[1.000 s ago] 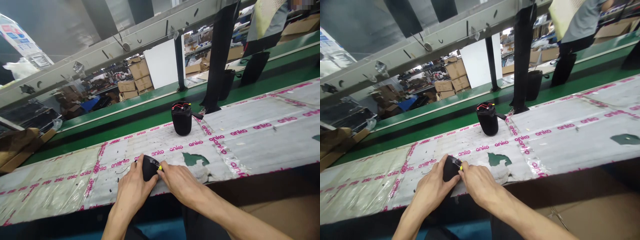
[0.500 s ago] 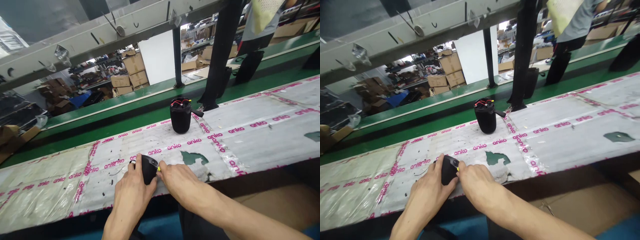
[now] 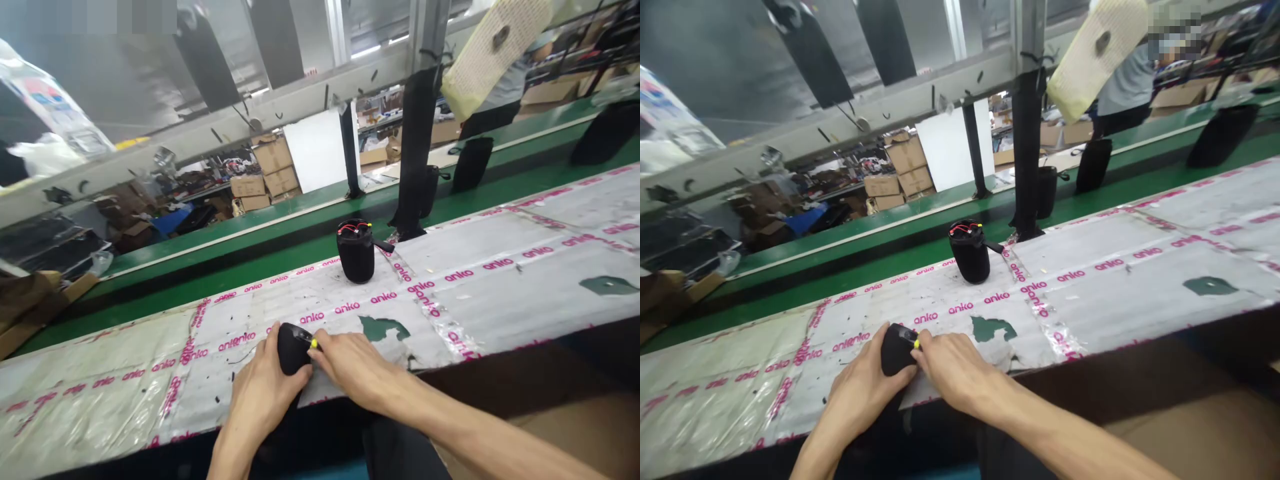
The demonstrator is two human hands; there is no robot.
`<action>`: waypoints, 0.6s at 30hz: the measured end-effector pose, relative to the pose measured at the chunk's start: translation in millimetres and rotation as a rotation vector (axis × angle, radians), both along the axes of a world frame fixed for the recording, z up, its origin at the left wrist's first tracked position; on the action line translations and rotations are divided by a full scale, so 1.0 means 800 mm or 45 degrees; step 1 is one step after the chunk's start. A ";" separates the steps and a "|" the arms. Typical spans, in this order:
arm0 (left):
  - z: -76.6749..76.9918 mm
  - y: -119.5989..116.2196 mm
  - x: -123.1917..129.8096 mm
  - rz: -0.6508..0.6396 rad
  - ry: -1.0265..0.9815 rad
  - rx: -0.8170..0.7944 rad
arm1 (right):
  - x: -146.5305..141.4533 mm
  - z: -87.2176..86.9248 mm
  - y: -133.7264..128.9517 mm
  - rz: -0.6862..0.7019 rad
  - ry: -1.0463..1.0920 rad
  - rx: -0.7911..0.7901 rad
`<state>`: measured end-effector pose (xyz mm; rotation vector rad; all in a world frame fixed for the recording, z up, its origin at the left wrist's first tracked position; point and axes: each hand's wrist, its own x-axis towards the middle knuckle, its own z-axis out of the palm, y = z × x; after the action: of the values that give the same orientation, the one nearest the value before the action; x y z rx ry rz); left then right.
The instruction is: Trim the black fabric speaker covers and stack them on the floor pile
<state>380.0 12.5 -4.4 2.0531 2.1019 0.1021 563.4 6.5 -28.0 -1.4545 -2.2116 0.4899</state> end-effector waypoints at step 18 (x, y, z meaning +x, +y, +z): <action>0.013 0.114 -0.122 0.579 -0.660 0.991 | 0.116 0.036 0.082 -0.401 0.251 0.574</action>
<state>282.3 104.1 5.7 1.5016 2.2982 1.5368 655.9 72.1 1.0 -1.3984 -1.7494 0.0214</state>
